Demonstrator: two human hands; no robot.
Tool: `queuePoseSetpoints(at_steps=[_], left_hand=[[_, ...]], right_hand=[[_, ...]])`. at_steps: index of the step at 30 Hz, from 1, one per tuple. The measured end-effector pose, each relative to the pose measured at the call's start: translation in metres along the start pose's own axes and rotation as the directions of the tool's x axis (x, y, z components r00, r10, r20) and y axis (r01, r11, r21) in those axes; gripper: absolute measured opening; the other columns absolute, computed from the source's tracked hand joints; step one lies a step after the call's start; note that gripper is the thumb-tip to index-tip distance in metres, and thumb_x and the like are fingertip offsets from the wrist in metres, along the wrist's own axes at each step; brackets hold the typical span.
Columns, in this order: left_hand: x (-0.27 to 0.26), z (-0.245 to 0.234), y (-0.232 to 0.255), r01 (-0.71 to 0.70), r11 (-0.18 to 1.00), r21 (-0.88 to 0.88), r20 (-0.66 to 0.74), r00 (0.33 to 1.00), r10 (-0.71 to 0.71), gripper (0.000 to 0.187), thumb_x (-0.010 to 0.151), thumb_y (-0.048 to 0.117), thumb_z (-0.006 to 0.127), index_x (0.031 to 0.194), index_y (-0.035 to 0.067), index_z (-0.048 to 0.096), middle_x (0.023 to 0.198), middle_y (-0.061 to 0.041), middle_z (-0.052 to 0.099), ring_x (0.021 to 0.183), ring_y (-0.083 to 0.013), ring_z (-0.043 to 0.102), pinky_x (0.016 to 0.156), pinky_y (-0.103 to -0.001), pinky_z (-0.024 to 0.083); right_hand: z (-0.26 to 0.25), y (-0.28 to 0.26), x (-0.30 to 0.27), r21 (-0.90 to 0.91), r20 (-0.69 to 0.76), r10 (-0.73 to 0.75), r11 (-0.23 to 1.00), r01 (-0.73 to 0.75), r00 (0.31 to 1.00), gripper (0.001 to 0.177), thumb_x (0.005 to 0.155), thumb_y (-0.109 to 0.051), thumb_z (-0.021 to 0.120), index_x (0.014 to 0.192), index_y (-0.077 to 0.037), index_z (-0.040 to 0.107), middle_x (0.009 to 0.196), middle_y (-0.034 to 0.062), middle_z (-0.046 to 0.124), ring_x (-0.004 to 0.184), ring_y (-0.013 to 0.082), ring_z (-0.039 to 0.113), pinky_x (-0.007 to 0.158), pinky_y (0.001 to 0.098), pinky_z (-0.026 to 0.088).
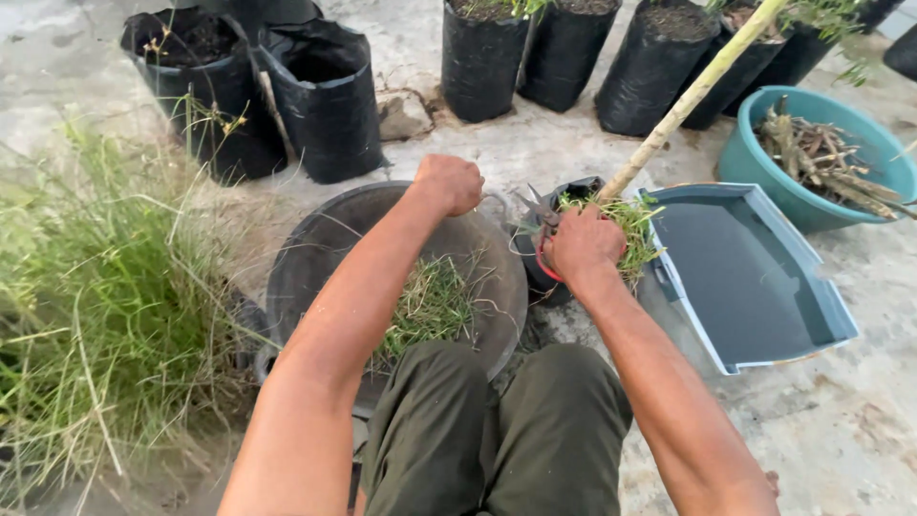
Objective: Trimming and removing weeds from potted plants using scissors in an outdoor garden.
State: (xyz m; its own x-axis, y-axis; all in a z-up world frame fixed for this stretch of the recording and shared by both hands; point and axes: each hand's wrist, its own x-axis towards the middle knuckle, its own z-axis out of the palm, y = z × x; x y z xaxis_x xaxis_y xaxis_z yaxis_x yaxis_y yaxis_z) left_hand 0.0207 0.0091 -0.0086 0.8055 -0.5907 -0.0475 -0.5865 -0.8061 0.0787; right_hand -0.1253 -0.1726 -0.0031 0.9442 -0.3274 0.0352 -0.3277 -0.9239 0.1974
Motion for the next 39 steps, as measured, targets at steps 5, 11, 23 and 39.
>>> queuePoseSetpoints(at_steps=[5, 11, 23, 39], left_hand=[[-0.062, 0.036, -0.014, 0.076, 0.997, -0.005, 0.078, 0.994, -0.075, 0.036, 0.097, 0.031, 0.051, 0.111, 0.010, 0.076, 0.116, -0.015, 0.073, 0.110, -0.0329, 0.070, 0.091, -0.048, 0.055], [-0.117, 0.071, -0.008, 0.175, 0.980, -0.093, 0.134, 0.978, -0.162, 0.034, 0.097, 0.022, 0.049, 0.108, 0.006, 0.077, 0.114, -0.019, 0.076, 0.109, -0.0339, 0.073, 0.093, -0.046, 0.057], [-0.132, 0.132, -0.007, 0.365, 0.930, -0.038, 0.064, 0.930, -0.362, 0.074, 0.087, 0.031, 0.067, 0.138, -0.015, 0.041, 0.151, -0.032, 0.034, 0.139, -0.0440, 0.038, 0.101, -0.052, 0.048], [-0.034, 0.146, 0.076, 0.203, 0.951, -0.232, 0.094, 0.978, -0.186, 0.042, 0.084, 0.028, 0.071, 0.115, 0.001, 0.070, 0.132, -0.022, 0.057, 0.128, -0.0369, 0.054, 0.099, -0.044, 0.055]], right_hand=[[0.038, -0.050, -0.003, 0.131, -0.017, -0.121, 0.984, 0.122, 0.993, 0.040, 0.095, -0.041, 0.062, 0.114, -0.006, 0.069, 0.113, 0.0193, 0.069, 0.096, 0.0367, 0.074, 0.078, 0.0482, 0.060], [0.068, -0.095, -0.028, 0.265, -0.061, -0.184, 0.945, 0.193, 0.981, 0.043, 0.097, -0.044, 0.061, 0.108, -0.004, 0.069, 0.107, 0.0210, 0.070, 0.091, 0.0375, 0.075, 0.077, 0.0482, 0.060], [0.078, -0.099, -0.047, 0.370, -0.112, -0.152, 0.911, 0.184, 0.982, 0.058, 0.095, -0.059, 0.059, 0.105, -0.003, 0.069, 0.102, 0.0229, 0.067, 0.080, 0.0383, 0.075, 0.069, 0.0467, 0.060], [0.081, -0.025, -0.006, 0.330, -0.031, -0.017, 0.944, 0.027, 0.999, 0.059, 0.099, -0.058, 0.059, 0.107, 0.000, 0.067, 0.101, 0.0248, 0.068, 0.082, 0.0398, 0.075, 0.070, 0.0508, 0.060]])
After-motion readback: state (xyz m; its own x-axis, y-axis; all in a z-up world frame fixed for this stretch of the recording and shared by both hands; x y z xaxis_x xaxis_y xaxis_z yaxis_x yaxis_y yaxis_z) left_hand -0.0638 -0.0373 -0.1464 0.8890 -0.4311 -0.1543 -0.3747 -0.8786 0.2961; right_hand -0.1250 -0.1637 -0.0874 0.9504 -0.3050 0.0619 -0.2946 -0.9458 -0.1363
